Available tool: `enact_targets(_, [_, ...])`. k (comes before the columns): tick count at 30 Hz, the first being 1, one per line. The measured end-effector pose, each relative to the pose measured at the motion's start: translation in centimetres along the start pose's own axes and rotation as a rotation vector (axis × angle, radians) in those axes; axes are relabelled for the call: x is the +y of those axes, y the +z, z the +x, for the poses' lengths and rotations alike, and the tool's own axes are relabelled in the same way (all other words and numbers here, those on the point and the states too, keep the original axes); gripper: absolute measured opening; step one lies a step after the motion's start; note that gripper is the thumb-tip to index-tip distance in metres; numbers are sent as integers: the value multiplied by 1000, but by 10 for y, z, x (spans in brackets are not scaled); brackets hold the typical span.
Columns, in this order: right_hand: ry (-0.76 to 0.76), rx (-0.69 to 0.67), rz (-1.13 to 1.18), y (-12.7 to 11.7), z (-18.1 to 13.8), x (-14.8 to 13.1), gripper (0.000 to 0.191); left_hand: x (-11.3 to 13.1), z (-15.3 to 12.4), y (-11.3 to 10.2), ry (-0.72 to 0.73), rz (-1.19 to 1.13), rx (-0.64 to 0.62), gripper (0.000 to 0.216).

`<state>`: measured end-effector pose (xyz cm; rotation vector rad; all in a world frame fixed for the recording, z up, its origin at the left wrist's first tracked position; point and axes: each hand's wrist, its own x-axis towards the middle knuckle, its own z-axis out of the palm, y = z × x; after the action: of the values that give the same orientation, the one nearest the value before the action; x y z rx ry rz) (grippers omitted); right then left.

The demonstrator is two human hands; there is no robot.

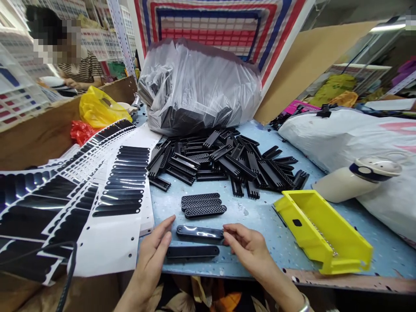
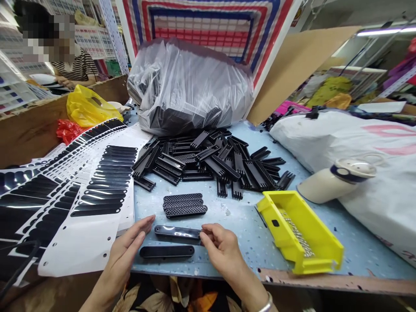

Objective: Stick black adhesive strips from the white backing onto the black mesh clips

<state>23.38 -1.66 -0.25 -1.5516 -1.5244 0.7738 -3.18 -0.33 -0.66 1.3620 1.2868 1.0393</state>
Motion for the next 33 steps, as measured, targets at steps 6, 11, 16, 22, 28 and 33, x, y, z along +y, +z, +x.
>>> enact_targets(6, [-169, -46, -188, 6, 14, -7, 28, -7, 0, 25, -27, -242, 74, 42])
enact_targets(11, [-238, -28, -230, 7, 17, -10, 31, -4, 7, 23, -62, -395, 101, 42])
enact_targets(16, [-268, 6, -237, 8, 16, -11, 33, -2, 26, 24, -62, -189, 110, 36])
enact_targets(22, [-261, 25, -217, 10, 14, -6, 31, -10, 34, 26, 0, -79, 57, 26])
enact_targets(28, [-262, 40, -208, 11, 14, -3, 32, -8, 33, 22, -3, -145, -3, 36])
enact_targets(33, [-291, 23, -193, 11, 12, -9, 35, -2, 26, 14, -5, -185, -15, 49])
